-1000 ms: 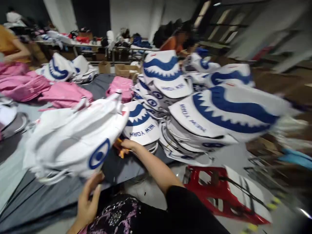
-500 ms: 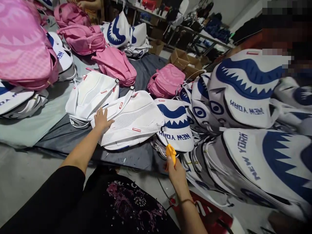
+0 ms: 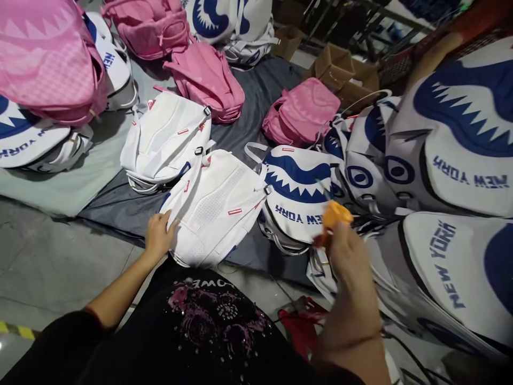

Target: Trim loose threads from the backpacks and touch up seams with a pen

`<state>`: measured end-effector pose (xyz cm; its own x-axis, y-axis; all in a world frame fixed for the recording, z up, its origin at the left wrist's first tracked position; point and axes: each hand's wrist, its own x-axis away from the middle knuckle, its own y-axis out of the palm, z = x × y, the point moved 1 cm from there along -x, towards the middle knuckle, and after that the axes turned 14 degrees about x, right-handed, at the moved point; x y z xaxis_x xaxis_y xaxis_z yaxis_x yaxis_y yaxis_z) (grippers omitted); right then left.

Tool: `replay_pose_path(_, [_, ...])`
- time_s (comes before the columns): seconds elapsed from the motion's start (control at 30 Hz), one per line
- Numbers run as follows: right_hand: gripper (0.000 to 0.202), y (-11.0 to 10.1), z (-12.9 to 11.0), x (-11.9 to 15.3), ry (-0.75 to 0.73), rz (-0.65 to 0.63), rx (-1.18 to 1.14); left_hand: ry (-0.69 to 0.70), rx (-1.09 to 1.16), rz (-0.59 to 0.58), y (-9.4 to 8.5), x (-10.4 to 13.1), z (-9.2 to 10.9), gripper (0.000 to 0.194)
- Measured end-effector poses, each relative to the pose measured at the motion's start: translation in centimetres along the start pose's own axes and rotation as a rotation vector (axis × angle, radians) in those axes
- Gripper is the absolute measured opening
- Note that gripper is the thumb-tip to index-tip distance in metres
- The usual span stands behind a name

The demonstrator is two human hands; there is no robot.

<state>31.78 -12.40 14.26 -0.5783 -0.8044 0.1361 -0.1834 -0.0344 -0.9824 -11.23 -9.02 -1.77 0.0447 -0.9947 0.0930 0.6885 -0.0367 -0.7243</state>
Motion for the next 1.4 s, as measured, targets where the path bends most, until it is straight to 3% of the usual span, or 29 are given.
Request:
replay_pose_path(0.1, [0.039,2.6,-7.1,-3.8,-0.150,-0.324,-0.202,-0.059,0.415,-0.017,2.0,-3.6,0.6,0.047])
replay_pose_path(0.17, [0.034,4.4,-10.9,-6.1,-0.168,-0.346,-0.213,-0.150,0.610,-0.018,2.7,-4.6,0.2,0.046])
replay_pose_path(0.23, [0.034,5.7,-13.2,-7.3,-0.200,-0.324,-0.133,-0.242,0.838,-0.113,2.8,-4.6,-0.5,0.051])
replay_pose_path(0.37, [0.034,6.9,-14.7,-6.0,-0.421,-0.616,0.111,-0.452,1.349,-0.420,1.9,-4.5,-1.6,0.061])
replay_pose_path(0.5, [0.039,6.1,-15.7,-2.7,-0.567,-0.775,0.174,-0.800,1.425,-0.388,2.2,-6.0,-2.5,0.060])
replay_pose_path(0.6, [0.043,5.3,-16.8,-1.8,-0.611,-0.720,0.193,-0.911,1.371,-0.399,2.8,-6.8,-2.8,0.062])
replay_pose_path(0.73, [0.047,4.7,-17.1,-4.0,-0.610,-0.581,0.263,-0.776,1.153,-0.345,3.3,-6.6,-2.2,0.057])
replay_pose_path(0.8, [0.051,4.3,-16.6,-5.8,-0.533,-0.442,0.340,-0.692,1.098,-0.305,3.6,-5.9,-1.2,0.054])
replay_pose_path(0.87, [0.053,3.5,-15.8,-7.0,-0.388,-0.233,0.422,-0.487,0.893,-0.274,4.1,-5.0,0.2,0.054])
replay_pose_path(0.9, [0.053,3.1,-15.6,-7.1,-0.353,-0.191,0.445,-0.346,0.700,-0.256,4.4,-4.5,0.9,0.055])
replay_pose_path(0.97, [0.052,2.5,-15.3,-6.2,-0.414,-0.314,0.445,-0.083,0.249,-0.230,4.8,-3.4,2.3,0.059])
replay_pose_path(1.03, [0.050,2.1,-15.1,-4.7,-0.562,-0.556,0.388,0.040,-0.051,-0.220,5.1,-2.3,3.2,0.062])
replay_pose_path(1.07, [0.050,1.9,-14.9,-4.1,-0.607,-0.619,0.367,0.068,-0.115,-0.212,5.2,-1.7,3.6,0.061])
replay_pose_path(1.1, [0.051,1.6,-14.6,-3.8,-0.603,-0.608,0.374,0.093,-0.146,-0.195,5.2,-1.2,3.9,0.059])
replay_pose_path(1.17, [0.060,1.2,-13.5,-4.2,-0.493,-0.420,0.456,0.159,-0.146,-0.188,5.6,0.2,4.9,0.058])
replay_pose_path(1.23, [0.069,1.0,-12.2,-4.9,-0.408,-0.293,0.559,0.231,-0.117,-0.290,6.5,1.8,6.2,0.070])
replay_pose_path(1.33, [0.070,0.6,-10.2,-5.4,-0.434,-0.338,0.624,0.234,-0.144,-0.501,8.6,3.7,8.0,0.091])
replay_pose_path(1.4, [0.067,0.0,-8.9,-5.0,-0.417,-0.327,0.626,0.200,-0.113,-0.530,9.5,4.0,8.5,0.082])
